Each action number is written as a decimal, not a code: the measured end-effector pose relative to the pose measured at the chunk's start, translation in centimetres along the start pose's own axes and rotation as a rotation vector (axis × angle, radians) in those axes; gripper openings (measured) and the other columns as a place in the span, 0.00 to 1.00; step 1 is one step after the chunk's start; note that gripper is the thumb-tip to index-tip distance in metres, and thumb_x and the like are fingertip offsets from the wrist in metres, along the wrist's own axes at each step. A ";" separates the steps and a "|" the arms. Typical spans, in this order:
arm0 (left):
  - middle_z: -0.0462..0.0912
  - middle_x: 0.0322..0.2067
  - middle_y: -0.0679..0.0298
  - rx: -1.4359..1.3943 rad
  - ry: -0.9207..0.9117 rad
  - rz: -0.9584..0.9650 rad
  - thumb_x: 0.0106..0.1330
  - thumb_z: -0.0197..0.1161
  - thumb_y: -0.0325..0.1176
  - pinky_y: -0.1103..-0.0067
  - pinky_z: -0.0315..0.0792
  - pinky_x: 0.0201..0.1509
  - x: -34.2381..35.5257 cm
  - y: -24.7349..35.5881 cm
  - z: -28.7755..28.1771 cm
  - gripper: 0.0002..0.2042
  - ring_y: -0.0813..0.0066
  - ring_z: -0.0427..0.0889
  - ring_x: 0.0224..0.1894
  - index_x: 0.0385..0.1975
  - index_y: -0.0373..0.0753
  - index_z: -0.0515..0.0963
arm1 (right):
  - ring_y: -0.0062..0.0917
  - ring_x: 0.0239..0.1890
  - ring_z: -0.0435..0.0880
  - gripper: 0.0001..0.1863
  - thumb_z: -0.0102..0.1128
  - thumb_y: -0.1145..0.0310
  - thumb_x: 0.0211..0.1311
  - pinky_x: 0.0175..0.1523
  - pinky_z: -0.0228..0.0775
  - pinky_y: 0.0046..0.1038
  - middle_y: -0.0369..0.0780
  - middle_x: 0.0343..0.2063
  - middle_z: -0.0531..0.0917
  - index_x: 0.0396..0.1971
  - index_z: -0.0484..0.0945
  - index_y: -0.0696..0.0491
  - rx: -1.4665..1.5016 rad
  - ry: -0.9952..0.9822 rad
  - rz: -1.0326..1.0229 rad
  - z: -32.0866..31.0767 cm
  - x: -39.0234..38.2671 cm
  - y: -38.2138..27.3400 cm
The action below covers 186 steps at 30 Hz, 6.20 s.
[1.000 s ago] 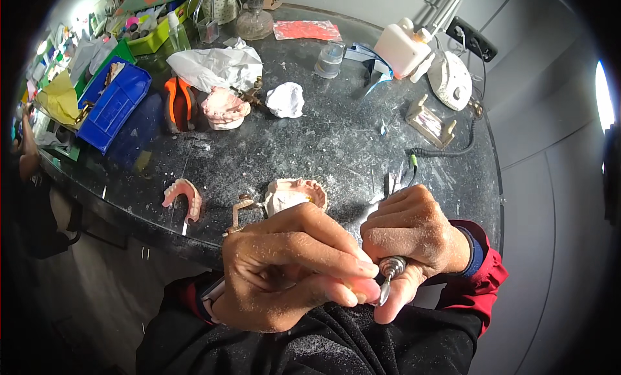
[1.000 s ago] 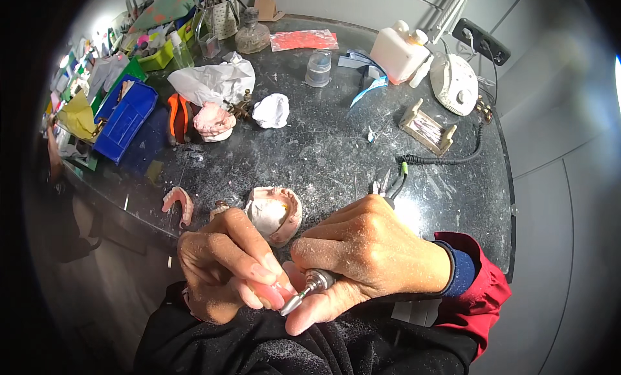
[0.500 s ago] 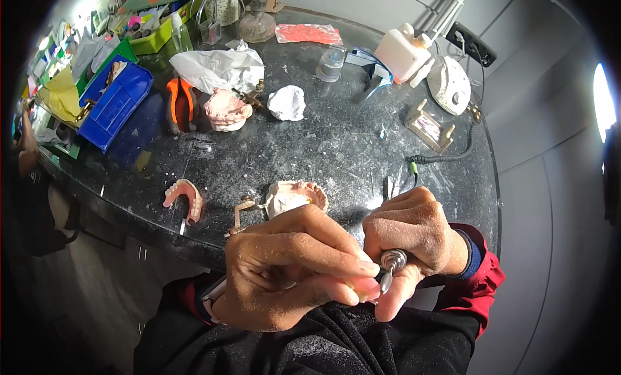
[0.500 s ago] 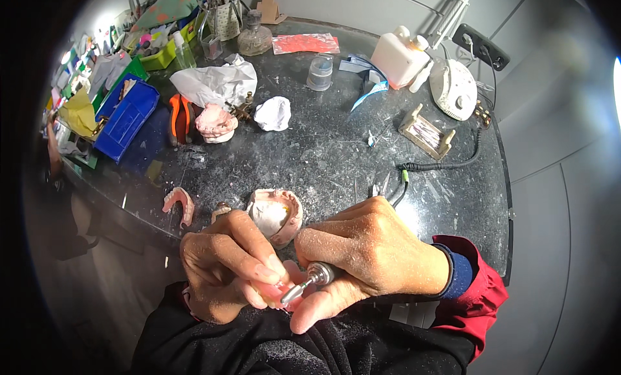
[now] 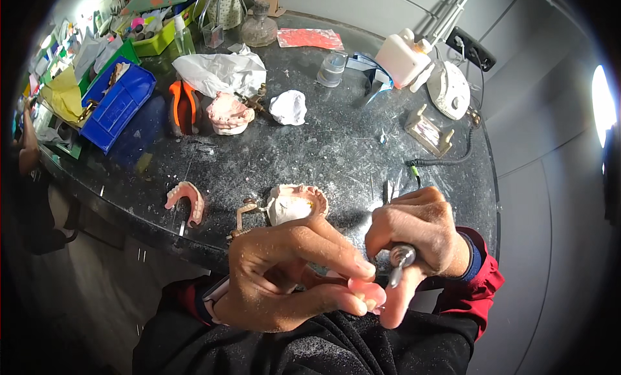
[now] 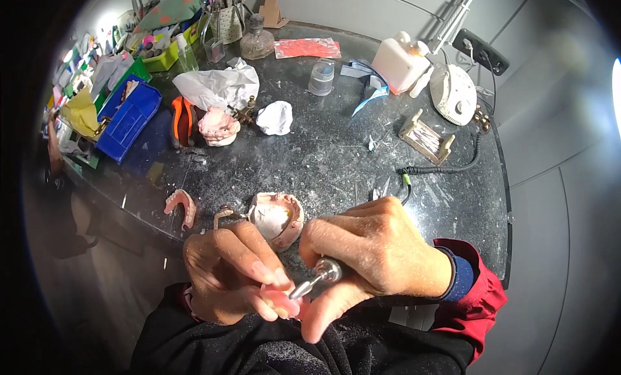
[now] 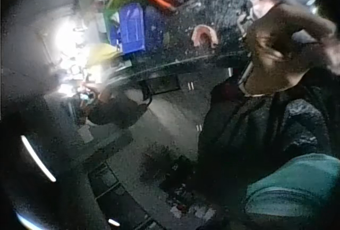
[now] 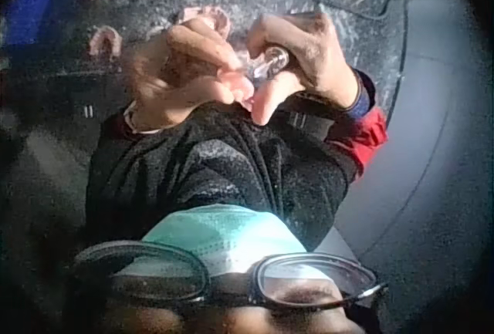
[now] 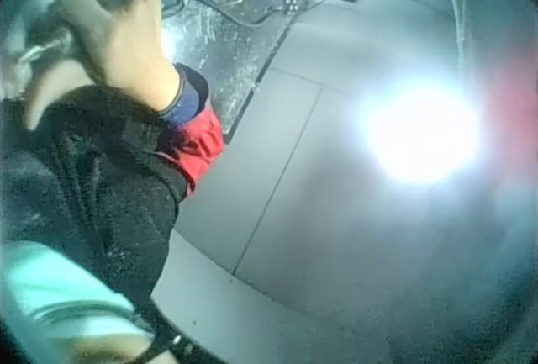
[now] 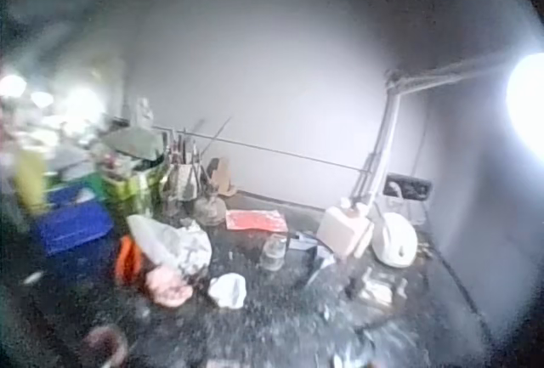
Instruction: The person uses a rotary tool to sand and shape the edges and surfaces of a pink dental prosthesis, occasionally checking the component against a plaster model of teeth and using a small scraper to refine details.
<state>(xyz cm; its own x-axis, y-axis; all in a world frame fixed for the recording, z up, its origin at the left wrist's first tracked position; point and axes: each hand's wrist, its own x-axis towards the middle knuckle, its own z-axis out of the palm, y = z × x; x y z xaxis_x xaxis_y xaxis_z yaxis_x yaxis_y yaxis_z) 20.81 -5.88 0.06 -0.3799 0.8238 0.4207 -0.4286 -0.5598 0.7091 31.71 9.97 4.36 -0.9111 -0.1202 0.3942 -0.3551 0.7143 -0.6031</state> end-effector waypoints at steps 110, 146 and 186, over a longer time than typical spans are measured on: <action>0.79 0.31 0.56 0.167 -0.108 -0.076 0.49 0.65 0.14 0.84 0.78 0.38 -0.5 0.9 -1.4 0.08 0.74 0.82 0.34 0.29 0.31 0.78 | 0.19 0.10 0.66 0.29 0.64 0.36 0.36 0.14 0.53 0.21 0.30 0.10 0.63 0.13 0.64 0.48 -0.424 -0.048 -0.198 -0.6 0.2 -0.2; 0.77 0.37 0.48 -0.004 -0.065 -0.095 0.52 0.61 0.13 0.79 0.79 0.43 -0.6 0.2 -0.6 0.07 0.66 0.82 0.39 0.30 0.28 0.75 | 0.26 0.10 0.69 0.28 0.66 0.40 0.36 0.15 0.57 0.25 0.33 0.08 0.65 0.13 0.66 0.50 -0.131 -0.068 -0.170 -0.2 0.3 0.5; 0.77 0.36 0.49 0.021 -0.097 -0.045 0.52 0.61 0.13 0.78 0.79 0.44 -0.8 0.0 -0.8 0.08 0.67 0.81 0.39 0.30 0.30 0.76 | 0.25 0.10 0.69 0.28 0.65 0.39 0.37 0.15 0.56 0.25 0.32 0.08 0.64 0.13 0.65 0.49 -0.139 -0.070 -0.205 0.1 0.3 0.8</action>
<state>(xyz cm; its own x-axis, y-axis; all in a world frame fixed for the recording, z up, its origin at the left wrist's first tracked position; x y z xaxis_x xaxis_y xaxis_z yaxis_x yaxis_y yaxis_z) 20.44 -6.62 -0.78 -0.2790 0.8534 0.4403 -0.4259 -0.5209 0.7398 31.17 10.46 3.92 -0.8373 -0.3163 0.4460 -0.5059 0.7576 -0.4125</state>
